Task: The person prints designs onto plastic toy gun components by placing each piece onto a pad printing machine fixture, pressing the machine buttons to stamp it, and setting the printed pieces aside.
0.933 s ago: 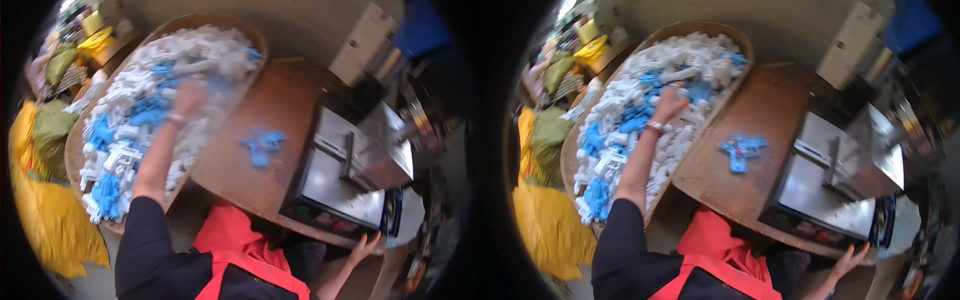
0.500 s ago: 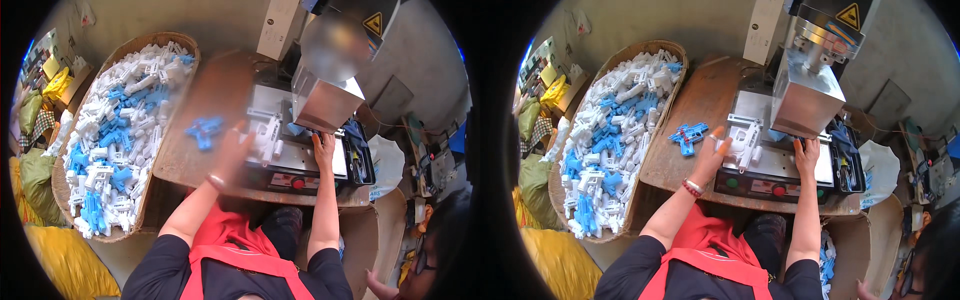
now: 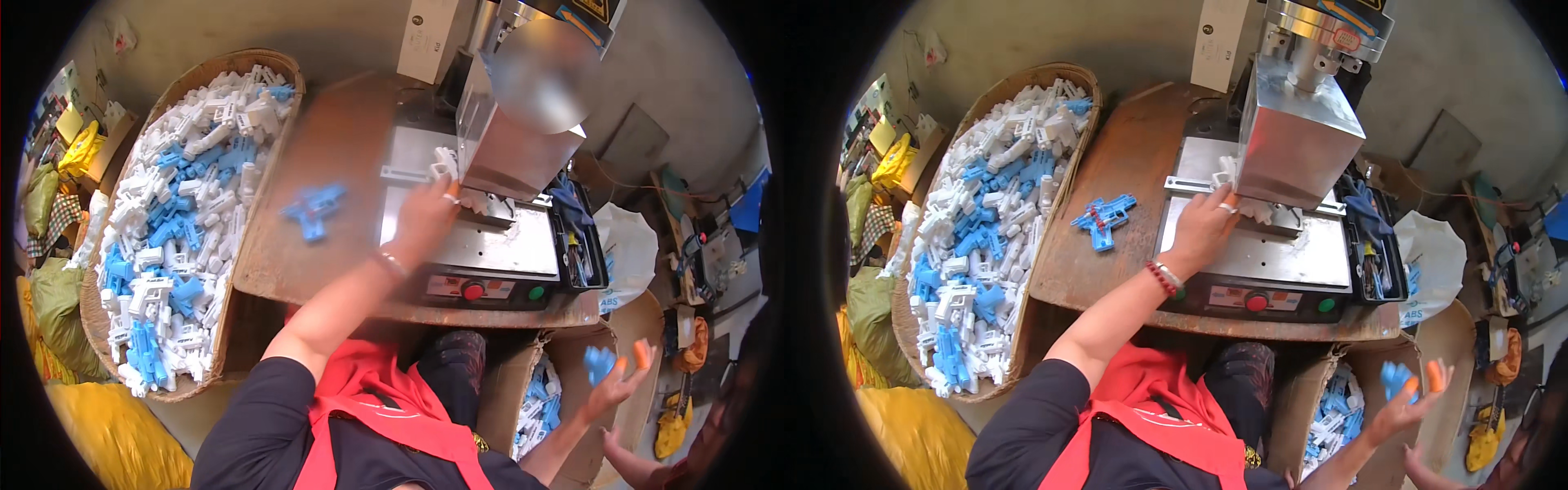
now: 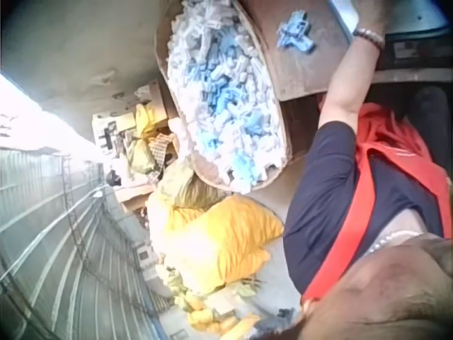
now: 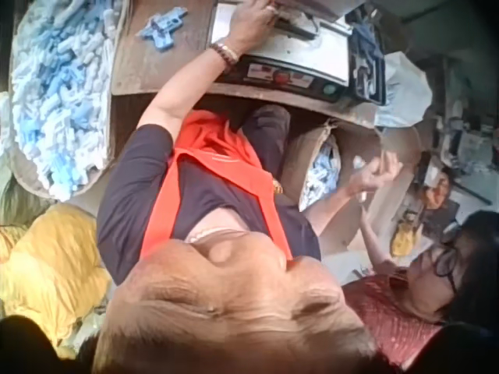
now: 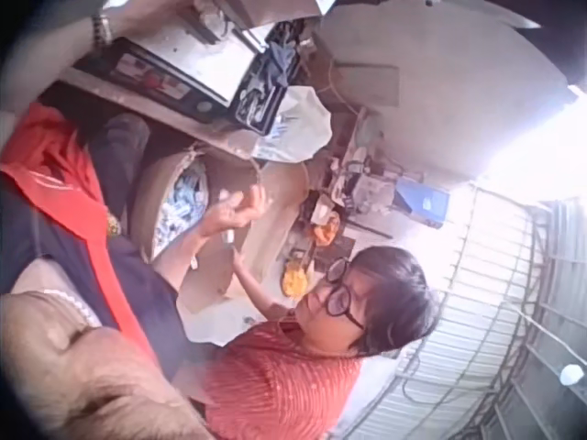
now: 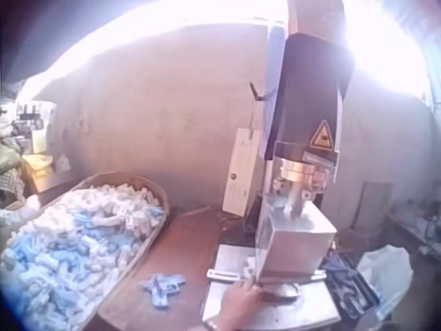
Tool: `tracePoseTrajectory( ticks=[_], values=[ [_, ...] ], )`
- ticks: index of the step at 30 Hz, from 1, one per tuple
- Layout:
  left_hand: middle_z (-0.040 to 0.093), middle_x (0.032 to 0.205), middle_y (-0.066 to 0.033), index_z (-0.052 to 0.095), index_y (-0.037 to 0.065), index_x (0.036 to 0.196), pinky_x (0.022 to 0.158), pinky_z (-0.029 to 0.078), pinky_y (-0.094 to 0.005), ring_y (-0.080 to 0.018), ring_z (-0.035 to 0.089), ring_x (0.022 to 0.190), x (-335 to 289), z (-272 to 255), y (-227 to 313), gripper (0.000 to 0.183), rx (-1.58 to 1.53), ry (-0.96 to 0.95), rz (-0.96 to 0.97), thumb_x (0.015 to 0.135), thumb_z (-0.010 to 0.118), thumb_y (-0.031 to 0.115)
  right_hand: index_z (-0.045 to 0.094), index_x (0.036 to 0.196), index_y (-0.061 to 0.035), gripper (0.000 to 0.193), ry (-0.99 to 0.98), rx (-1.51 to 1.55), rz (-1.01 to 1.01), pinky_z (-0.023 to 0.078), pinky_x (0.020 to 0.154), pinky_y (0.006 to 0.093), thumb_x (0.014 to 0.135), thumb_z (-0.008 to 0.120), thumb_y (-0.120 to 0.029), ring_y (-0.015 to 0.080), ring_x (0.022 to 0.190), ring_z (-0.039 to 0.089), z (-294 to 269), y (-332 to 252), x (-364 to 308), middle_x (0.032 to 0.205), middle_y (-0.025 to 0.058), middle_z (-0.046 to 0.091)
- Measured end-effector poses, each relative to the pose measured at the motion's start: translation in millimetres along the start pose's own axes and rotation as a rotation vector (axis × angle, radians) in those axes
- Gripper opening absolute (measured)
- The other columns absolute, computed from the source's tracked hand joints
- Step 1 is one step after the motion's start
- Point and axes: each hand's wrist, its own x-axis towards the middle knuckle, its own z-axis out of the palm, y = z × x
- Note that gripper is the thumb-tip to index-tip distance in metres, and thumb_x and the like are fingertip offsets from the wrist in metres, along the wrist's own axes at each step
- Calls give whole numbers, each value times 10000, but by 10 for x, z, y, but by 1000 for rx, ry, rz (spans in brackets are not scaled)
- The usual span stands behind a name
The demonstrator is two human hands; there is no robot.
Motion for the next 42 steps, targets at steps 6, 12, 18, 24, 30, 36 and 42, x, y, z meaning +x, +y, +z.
tracePoseTrajectory(
  ticks=[6,12,18,24,30,36,42],
  values=[
    [601,1119,-83,676,69,961,821,414,-481,-289,525,1007,313,538,5,197,148,-5,40,817,634,196,557,1191,35,344,-418,113,315,321,1062,383,851,555,-17,287,1235,464,491,351,-534,1224,167,566],
    [419,1385,-178,510,135,1316,988,320,-558,-396,356,1294,-301,-280,-153,660,192,-286,158,766,667,462,426,1337,76,592,-660,282,418,296,1075,349,871,663,-204,285,1275,425,1364,665,-644,1358,207,469],
    [383,1430,-155,413,181,1397,994,332,-543,-344,393,1292,-916,-616,-438,654,153,-388,227,820,653,373,331,1396,101,775,-656,252,465,249,1107,344,848,714,-292,280,1322,364,1653,952,-710,1436,222,381],
    [507,1293,-186,540,90,1262,976,371,-451,-364,477,1187,-1088,-1287,-1513,508,-157,-120,-109,807,697,253,333,1411,61,735,-673,333,514,298,1068,317,870,695,-280,228,1256,400,1527,1233,-764,1389,160,419],
    [473,1339,-186,535,131,1277,1001,350,-471,-360,450,1219,-1018,-1176,-859,542,-231,-189,125,785,712,275,354,1405,42,665,-646,303,526,315,1041,306,890,671,-231,205,1214,427,1694,1079,-714,1335,119,470],
    [417,1420,-83,497,254,1332,937,366,-445,-298,420,1270,-1217,-565,-799,609,-45,-184,256,761,695,323,356,1406,33,673,-657,499,585,312,1042,311,883,678,-241,196,1207,432,1762,969,-699,1327,108,477],
    [599,1057,-153,575,53,1148,878,451,-412,-333,570,1008,-1014,-1056,-1268,311,-308,216,33,858,626,156,324,1423,38,740,-632,396,546,273,1088,353,877,670,-323,253,1283,373,1566,1160,-753,1417,156,389]
  ],
)
